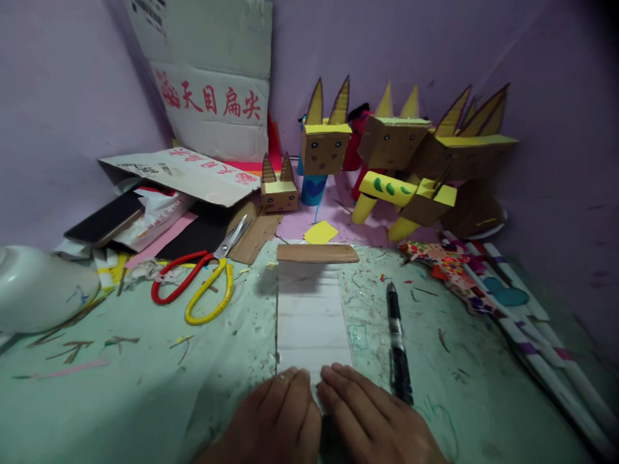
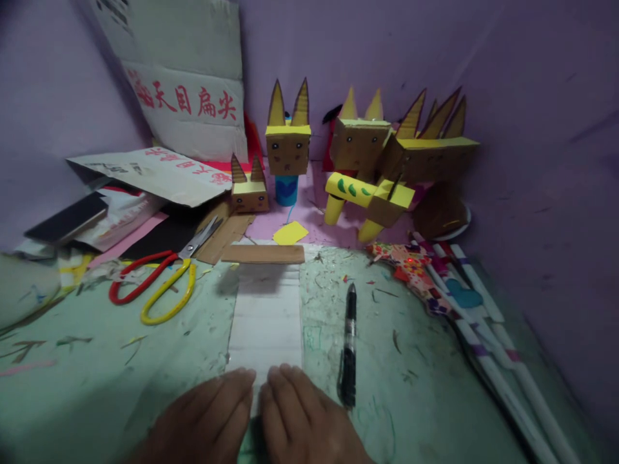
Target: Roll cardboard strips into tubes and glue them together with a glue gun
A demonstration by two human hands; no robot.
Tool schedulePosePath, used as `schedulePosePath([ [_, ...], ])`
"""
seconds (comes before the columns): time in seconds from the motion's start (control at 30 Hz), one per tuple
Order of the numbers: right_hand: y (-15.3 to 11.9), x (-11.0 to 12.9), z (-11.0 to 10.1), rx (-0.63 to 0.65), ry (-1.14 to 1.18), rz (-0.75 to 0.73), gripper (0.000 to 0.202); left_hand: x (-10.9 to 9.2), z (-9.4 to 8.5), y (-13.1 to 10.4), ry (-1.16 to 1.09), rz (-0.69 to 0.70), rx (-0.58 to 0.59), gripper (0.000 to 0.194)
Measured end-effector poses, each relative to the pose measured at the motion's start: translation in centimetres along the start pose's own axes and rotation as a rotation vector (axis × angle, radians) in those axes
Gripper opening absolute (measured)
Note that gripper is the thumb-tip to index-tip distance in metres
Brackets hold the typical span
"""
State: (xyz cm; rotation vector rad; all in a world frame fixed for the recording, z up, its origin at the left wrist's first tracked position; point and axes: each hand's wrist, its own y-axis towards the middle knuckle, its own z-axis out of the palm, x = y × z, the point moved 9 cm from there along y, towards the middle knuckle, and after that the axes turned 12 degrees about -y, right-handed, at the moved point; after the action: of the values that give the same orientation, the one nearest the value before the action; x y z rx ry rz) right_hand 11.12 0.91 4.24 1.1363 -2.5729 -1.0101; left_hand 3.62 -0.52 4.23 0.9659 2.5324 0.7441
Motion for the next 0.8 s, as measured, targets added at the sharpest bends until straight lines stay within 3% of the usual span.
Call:
schedulePosePath([
  [0.1,0.4,-0.6,0.2,0.0,0.027,0.028,0.044,0.9,-0.1,1.1,-0.087,-0.032,0.0,0.034],
  [0.17,1.0,-0.9,1.6,0.178,0.101,-0.01,0.037,1.9,0.5,1.6,-0.207,-0.072,0.056,0.03],
  [0.23,1.7,-2.0,2.9,0.359,0.21,0.038,0.026,3.5,2.0,2.0,-0.343,-0.177,0.193,0.023],
  [0.4,2.6,-5.4,7.3,0.829,0.521,0.375,0.016,8.0,5.7,1.8,-0.633,-0.657,0.564,0.024],
  [0.53,2.3,-6.1,10.0,1.064,0.763,0.501,0.014,9.9,6.8,1.0,-0.8,-1.022,0.68,0.024],
  [0.6,2.2,-5.9,9.9,1.076,0.81,0.489,0.013,9.9,6.7,0.5,-0.865,-1.092,0.671,0.021],
  [0.63,2.0,-5.7,9.4,1.056,0.803,0.478,0.014,9.7,6.3,0.3,-0.873,-1.063,0.637,0.018],
  [0.7,1.7,-5.2,7.5,0.925,0.761,0.438,0.017,8.9,4.8,0.5,-0.841,-0.874,0.474,0.008],
  [0.73,2.1,-4.7,5.9,0.766,0.716,0.362,0.018,7.9,3.5,0.8,-0.835,-0.7,0.358,0.001],
  [0.8,2.3,-3.5,1.6,0.364,0.589,0.169,0.026,5.8,0.8,0.4,-0.705,-0.393,0.132,0.008],
])
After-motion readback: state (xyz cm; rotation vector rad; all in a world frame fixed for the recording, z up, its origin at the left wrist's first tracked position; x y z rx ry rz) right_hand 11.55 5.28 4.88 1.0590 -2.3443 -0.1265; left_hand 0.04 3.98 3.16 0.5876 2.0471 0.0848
